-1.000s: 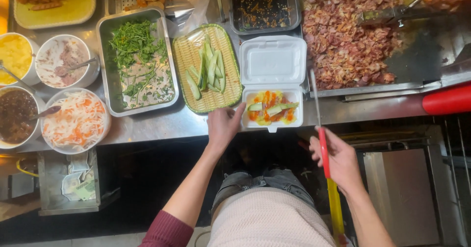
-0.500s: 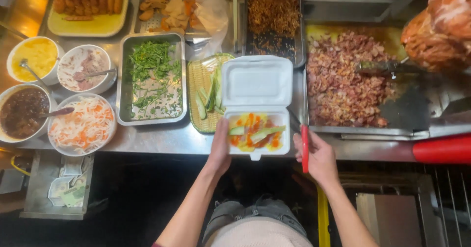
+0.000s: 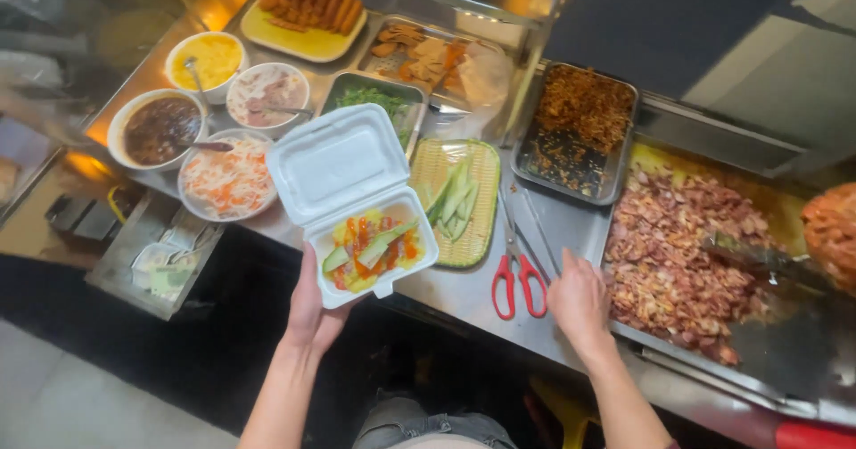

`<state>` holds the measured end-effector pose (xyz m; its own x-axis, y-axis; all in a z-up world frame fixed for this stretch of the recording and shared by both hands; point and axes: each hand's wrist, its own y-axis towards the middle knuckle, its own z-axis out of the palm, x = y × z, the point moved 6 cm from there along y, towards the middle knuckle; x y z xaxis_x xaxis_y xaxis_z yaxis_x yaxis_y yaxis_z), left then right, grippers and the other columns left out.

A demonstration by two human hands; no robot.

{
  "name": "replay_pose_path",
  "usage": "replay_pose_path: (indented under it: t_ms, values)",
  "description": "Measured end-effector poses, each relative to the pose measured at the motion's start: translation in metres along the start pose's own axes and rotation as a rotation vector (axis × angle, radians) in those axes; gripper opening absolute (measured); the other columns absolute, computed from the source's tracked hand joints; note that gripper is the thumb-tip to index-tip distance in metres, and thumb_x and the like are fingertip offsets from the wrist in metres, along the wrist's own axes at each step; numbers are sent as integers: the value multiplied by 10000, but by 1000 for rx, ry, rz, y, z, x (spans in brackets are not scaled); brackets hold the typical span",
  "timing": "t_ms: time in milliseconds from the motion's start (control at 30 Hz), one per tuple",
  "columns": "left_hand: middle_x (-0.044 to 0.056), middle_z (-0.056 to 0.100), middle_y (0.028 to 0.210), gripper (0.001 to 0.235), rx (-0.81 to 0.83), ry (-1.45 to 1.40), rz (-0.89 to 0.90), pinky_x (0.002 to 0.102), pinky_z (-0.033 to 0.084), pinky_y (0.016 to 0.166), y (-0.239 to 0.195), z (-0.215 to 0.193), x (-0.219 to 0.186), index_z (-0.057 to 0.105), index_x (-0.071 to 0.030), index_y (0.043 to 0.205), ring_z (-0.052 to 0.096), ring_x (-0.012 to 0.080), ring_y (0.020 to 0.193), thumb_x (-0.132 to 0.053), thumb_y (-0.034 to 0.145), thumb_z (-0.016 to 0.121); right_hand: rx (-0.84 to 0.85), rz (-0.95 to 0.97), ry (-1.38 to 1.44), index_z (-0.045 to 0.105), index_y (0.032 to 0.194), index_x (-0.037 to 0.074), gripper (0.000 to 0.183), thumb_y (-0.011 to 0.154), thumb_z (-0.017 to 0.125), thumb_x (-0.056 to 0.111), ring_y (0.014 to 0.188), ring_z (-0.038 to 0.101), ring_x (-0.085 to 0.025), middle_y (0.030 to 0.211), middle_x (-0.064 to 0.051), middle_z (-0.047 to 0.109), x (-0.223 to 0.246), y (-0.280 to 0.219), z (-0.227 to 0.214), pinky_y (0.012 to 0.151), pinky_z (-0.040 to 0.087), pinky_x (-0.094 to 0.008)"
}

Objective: The person assembles a meal in a white styrofoam container by adding shredded meat, sauce, sliced cucumbers, and other toppings. They use tongs and scissors to handle the ingredients, then close the container, place it in a plastic bag, and store it in a microwave.

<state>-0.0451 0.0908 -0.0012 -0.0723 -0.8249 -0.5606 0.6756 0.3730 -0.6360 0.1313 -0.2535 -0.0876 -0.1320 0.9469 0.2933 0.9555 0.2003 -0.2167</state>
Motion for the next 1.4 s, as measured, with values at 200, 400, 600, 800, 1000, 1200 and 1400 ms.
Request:
replay_pose_path:
  t_ms: [200,400,600,800,1000,1200,1400]
  values:
    - [98,676,1286,635,-94,-106,191,512,611,861,-44,-30,-53,576,-157,1394,691,309,1107,-627,994,424,168,-35,-69,405,1564,-30,835,784,626,170,1228,623,-476,1292,-298,643,-13,28,31,1008,522,-640]
    - [67,610,1365,598,20,-116,352,368,561,816,-45,-76,-102,527,-221,1430,606,250,1217,-599,984,398,118,174,-45,491,1482,12,571,1001,422,313,1145,614,-517,1316,-316,545,21,-9,-51,962,487,-609]
    - [93,561,1434,705,78,-62,345,429,556,856,-19,-97,-162,450,-222,1501,572,291,1269,-631,936,350,25,1,14,568,1463,156,547,1001,508,443,1053,675,-521,1139,-292,726,188,-18,-87,902,520,-600]
    - [81,633,1389,696,-124,-233,265,559,542,1023,-9,-166,-224,558,-193,1432,626,321,1259,-671,953,394,55,-368,15,657,1400,236,529,926,661,470,1131,692,-414,1183,-164,758,361,-7,-45,1005,523,-542]
    - [105,639,1376,698,-218,-333,242,620,545,973,-8,-209,-241,564,-194,1428,630,367,1250,-676,940,434,130,-506,-174,659,1367,349,485,908,642,507,1105,714,-367,1141,-81,774,450,13,-12,981,540,-525]
    - [133,649,1363,692,-200,-402,223,642,557,925,8,-223,-233,577,-186,1423,641,396,1224,-671,947,446,150,-523,-209,648,1315,531,383,938,602,477,1082,709,-359,1074,7,785,455,21,2,955,557,-510]
    - [151,654,1338,709,-199,-433,234,653,587,841,15,-236,-219,575,-184,1419,659,427,1182,-698,948,444,166,-564,-134,683,1319,459,424,896,687,433,1052,728,-380,1065,-50,788,476,2,4,923,569,-525]
